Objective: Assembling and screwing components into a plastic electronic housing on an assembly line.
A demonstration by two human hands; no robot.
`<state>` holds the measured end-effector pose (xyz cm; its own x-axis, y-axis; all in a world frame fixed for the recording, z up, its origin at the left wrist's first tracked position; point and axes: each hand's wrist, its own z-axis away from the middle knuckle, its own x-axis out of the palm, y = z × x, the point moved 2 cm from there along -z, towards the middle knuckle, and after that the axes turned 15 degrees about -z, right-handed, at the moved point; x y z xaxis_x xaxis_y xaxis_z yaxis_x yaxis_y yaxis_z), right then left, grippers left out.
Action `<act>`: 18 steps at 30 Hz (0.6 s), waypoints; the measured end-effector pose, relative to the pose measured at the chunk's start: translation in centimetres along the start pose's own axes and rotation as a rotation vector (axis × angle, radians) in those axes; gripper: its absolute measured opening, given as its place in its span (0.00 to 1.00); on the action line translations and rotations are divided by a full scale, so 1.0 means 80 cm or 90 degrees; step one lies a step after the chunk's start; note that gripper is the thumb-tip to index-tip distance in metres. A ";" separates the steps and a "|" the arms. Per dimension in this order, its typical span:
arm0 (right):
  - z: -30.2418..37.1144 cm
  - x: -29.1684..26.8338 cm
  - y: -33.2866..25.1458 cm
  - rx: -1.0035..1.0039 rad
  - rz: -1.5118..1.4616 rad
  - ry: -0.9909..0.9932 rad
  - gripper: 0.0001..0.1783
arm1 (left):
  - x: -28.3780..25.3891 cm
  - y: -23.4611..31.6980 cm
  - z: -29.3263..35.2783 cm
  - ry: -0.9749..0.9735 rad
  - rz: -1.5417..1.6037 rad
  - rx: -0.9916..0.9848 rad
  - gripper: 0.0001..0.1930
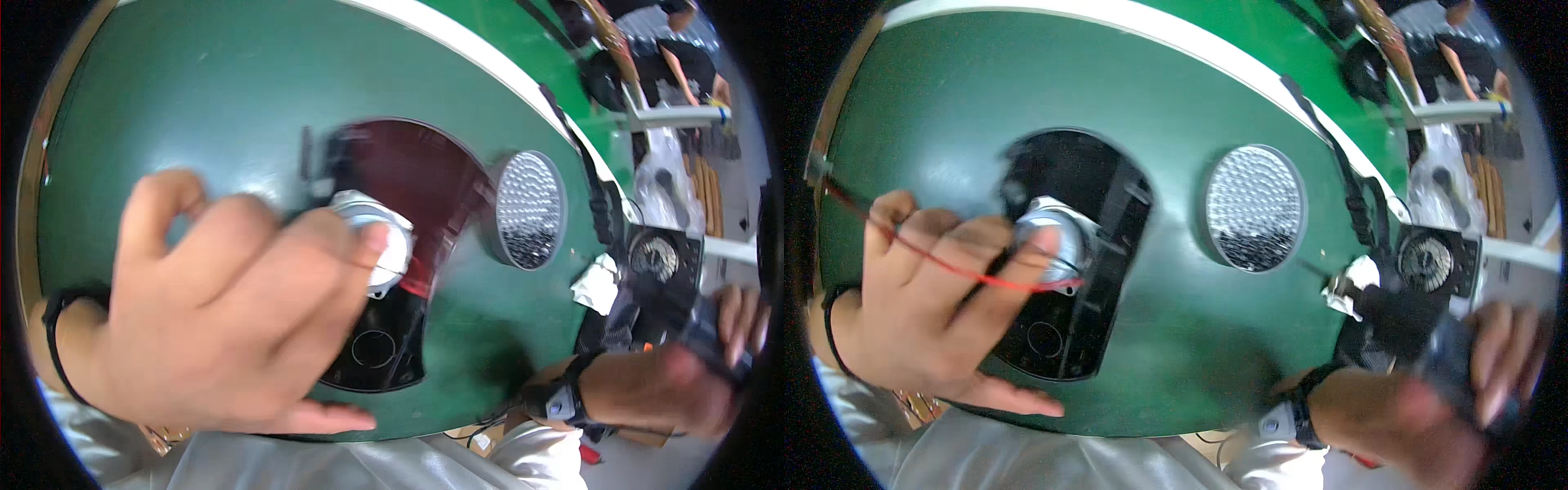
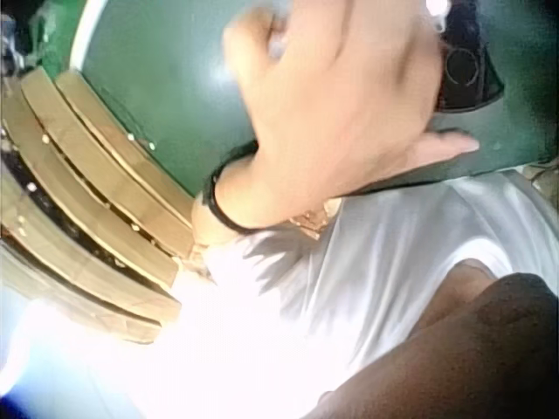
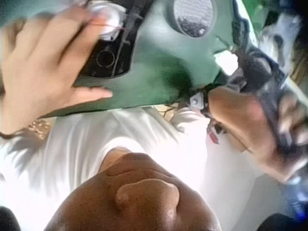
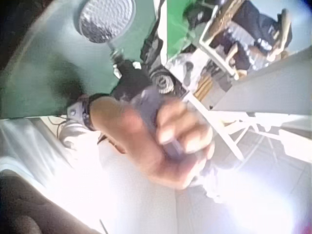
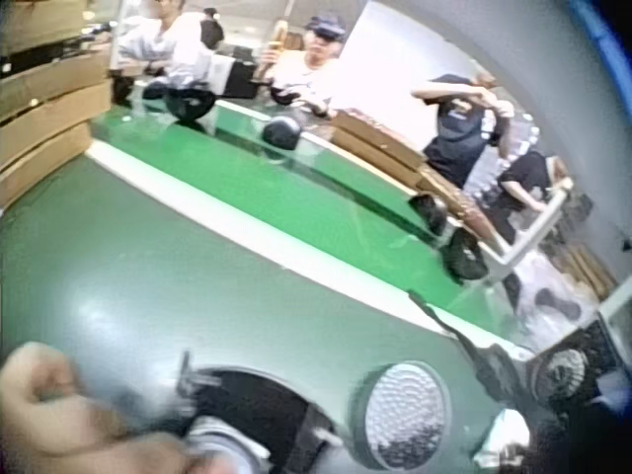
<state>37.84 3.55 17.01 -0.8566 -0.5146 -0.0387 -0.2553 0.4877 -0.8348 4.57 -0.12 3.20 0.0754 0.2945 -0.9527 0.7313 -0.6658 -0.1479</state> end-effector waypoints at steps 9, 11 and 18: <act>-0.008 -0.045 0.134 -0.124 0.030 0.395 0.12 | 0.023 0.004 -0.005 0.049 0.015 0.020 0.30; -0.009 -0.046 0.140 -0.128 0.007 0.390 0.10 | 0.027 -0.004 -0.009 0.041 0.042 0.074 0.29; -0.010 -0.047 0.149 -0.127 0.035 0.396 0.11 | 0.029 -0.009 -0.015 0.047 0.111 0.057 0.30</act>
<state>37.64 11.84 7.66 -0.9551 -0.0111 0.2961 -0.2311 0.6534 -0.7209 5.03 1.90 1.41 0.2470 0.2170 -0.9444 0.6395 -0.7688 -0.0094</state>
